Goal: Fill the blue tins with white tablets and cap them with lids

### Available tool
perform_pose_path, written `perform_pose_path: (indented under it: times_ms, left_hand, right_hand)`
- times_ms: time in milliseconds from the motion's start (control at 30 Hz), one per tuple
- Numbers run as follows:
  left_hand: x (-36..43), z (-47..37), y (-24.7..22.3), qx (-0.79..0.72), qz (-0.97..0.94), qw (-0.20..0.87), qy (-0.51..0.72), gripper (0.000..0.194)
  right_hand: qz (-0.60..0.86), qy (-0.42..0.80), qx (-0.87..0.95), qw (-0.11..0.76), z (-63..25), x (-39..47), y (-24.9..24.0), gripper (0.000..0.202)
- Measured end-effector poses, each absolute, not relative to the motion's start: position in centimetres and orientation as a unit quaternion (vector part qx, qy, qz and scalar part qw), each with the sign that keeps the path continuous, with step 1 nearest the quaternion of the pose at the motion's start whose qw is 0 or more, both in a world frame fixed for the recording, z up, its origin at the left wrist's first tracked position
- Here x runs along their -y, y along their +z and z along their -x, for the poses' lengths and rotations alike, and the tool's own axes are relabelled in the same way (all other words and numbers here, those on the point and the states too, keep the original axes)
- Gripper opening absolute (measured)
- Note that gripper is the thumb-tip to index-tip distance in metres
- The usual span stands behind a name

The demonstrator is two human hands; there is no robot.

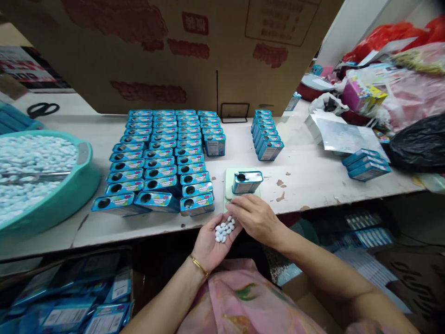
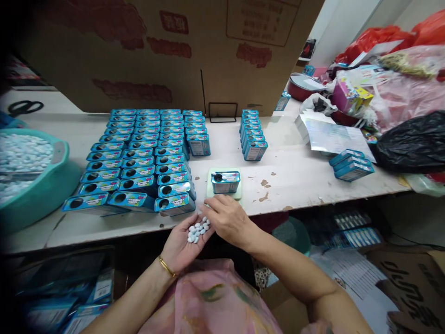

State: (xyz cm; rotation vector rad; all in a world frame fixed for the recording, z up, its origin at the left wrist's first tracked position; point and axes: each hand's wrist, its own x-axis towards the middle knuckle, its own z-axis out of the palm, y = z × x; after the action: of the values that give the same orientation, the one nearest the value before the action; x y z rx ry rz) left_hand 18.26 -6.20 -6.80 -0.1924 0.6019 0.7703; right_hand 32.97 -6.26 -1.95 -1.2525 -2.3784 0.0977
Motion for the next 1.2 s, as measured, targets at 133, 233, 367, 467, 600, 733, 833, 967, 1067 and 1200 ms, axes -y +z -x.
perform_pose_path:
  times_ms: [133, 233, 367, 467, 600, 733, 833, 967, 1067, 1200]
  left_hand:
    - [6.4, -18.3, -7.2, -0.29, 0.076, 0.889, 0.346, 0.031]
    - [6.5, -18.2, -7.0, -0.303, 0.078, 0.886, 0.341, 0.036]
    - [6.7, -17.7, -7.0, -0.316, 0.082, 0.882, 0.339, 0.04]
    - [6.9, -17.5, -7.1, -0.324, 0.085, 0.88, 0.336, 0.04]
    - [7.1, -17.7, -7.0, -0.324, 0.082, 0.884, 0.327, 0.038]
    - [7.2, -17.5, -7.0, -0.309, 0.082, 0.887, 0.332, 0.03]
    - [7.4, -17.6, -7.6, -0.296, 0.111, 0.886, 0.34, 0.022]
    - [7.8, -18.0, -8.3, -0.292, 0.145, 0.888, 0.323, 0.021]
    - [8.1, -18.3, -8.5, -0.292, 0.123, 0.893, 0.32, 0.022]
    - [8.3, -18.6, -8.6, -0.285, 0.097, 0.9, 0.315, 0.021]
  right_hand:
    - [0.499, -0.02, 0.845, 0.191, -33.2, 4.5, -1.6, 0.034]
    - [0.494, -0.036, 0.855, 0.155, -34.4, 2.9, -1.2, 0.033]
    - [0.494, -0.041, 0.851, 0.175, -36.4, 3.1, -1.5, 0.032]
    - [0.514, -0.056, 0.833, 0.196, -37.2, 3.3, -1.8, 0.032]
    - [0.493, -0.054, 0.847, 0.193, -36.6, 2.8, -1.5, 0.031]
    - [0.477, -0.014, 0.853, 0.213, -34.3, 4.4, -1.5, 0.028]
    - [0.423, 0.061, 0.894, 0.134, -32.2, 7.2, -2.7, 0.028]
    - [0.394, 0.117, 0.911, 0.017, -30.8, 9.5, -4.4, 0.03]
    - [0.398, 0.148, 0.905, 0.025, -31.5, 9.6, -4.8, 0.022]
    - [0.399, 0.19, 0.895, 0.065, -32.9, 9.2, -5.0, 0.021]
